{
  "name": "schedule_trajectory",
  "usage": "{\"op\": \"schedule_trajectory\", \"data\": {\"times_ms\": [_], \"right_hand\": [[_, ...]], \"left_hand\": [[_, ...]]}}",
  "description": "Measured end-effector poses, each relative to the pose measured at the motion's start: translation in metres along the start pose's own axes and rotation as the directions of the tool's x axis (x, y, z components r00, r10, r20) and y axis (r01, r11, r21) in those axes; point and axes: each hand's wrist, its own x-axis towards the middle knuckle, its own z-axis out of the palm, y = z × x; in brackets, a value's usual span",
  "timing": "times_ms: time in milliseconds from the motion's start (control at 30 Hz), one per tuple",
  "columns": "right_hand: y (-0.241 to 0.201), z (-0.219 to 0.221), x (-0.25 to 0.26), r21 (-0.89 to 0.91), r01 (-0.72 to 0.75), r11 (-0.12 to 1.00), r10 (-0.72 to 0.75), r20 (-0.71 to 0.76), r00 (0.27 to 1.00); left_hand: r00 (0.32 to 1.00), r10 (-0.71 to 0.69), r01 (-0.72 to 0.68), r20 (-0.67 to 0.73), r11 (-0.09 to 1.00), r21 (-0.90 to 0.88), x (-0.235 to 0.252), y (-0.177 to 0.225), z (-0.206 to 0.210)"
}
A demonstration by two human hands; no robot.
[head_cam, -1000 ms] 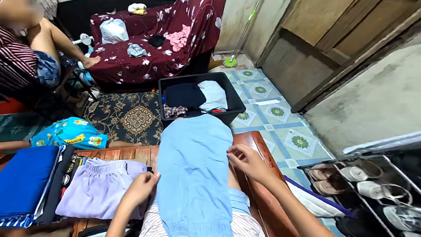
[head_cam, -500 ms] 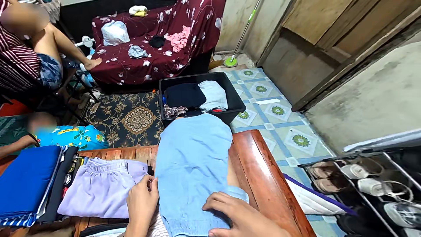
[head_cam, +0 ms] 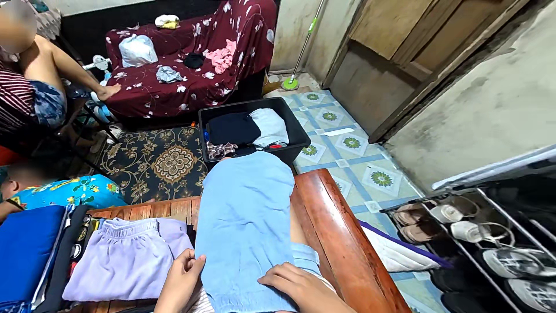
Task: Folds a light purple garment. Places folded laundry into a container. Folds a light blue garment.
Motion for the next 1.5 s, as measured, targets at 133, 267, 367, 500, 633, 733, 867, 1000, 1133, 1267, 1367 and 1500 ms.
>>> {"op": "schedule_trajectory", "data": {"times_ms": [133,267,367,500,633,733,867,1000,1133,1267,1367,1500], "right_hand": [[0.0,0.003,-0.001,0.015,0.009,1.0,-0.008,-0.038,0.999],[-0.006,0.004,-0.001,0.022,0.006,1.0,-0.005,-0.053,0.999],[-0.007,0.005,-0.003,0.016,0.01,1.0,-0.01,-0.051,0.999],[-0.004,0.001,-0.007,0.067,-0.01,0.998,0.013,-0.034,0.999],[0.011,-0.018,-0.02,0.026,-0.097,0.995,0.095,0.075,0.993],[0.021,-0.033,-0.029,-0.046,-0.169,0.985,0.173,0.122,0.977],[0.029,-0.021,-0.022,-0.095,-0.211,0.973,0.21,-0.024,0.977],[0.034,-0.003,-0.013,-0.084,-0.313,0.946,0.306,-0.09,0.948],[0.034,0.008,-0.011,-0.046,-0.34,0.939,0.329,-0.158,0.931],[0.037,0.021,-0.01,0.001,-0.298,0.955,0.289,-0.241,0.926],[0.041,0.025,-0.009,0.007,-0.216,0.976,0.209,-0.285,0.935],[0.044,0.026,-0.01,0.0,-0.132,0.991,0.127,-0.282,0.951]], "left_hand": [[0.999,-0.038,0.038,-0.008,0.998,-0.052,-0.006,0.005,0.001],[0.999,-0.04,0.037,-0.036,0.996,-0.075,-0.005,0.004,0.007],[0.997,-0.037,0.035,-0.061,0.999,-0.03,-0.005,0.002,0.01],[0.996,0.0,0.022,-0.087,0.968,0.249,-0.002,-0.002,0.012],[0.998,0.006,0.04,-0.067,0.742,0.669,-0.019,0.017,-0.002],[0.996,0.075,-0.083,0.046,0.625,0.776,-0.04,0.044,-0.018],[0.833,0.364,-0.551,0.415,0.493,0.673,-0.047,0.05,-0.02],[0.68,0.41,-0.733,0.608,0.375,0.567,-0.044,0.03,0.001],[0.666,0.422,-0.745,0.615,0.355,0.564,-0.045,0.02,-0.004],[0.626,0.432,-0.779,0.649,0.361,0.512,-0.045,0.013,-0.004],[0.577,0.503,-0.816,0.643,0.377,0.438,-0.041,0.002,0.0],[0.532,0.676,-0.847,0.51,0.415,0.334,-0.039,-0.004,0.011]]}}
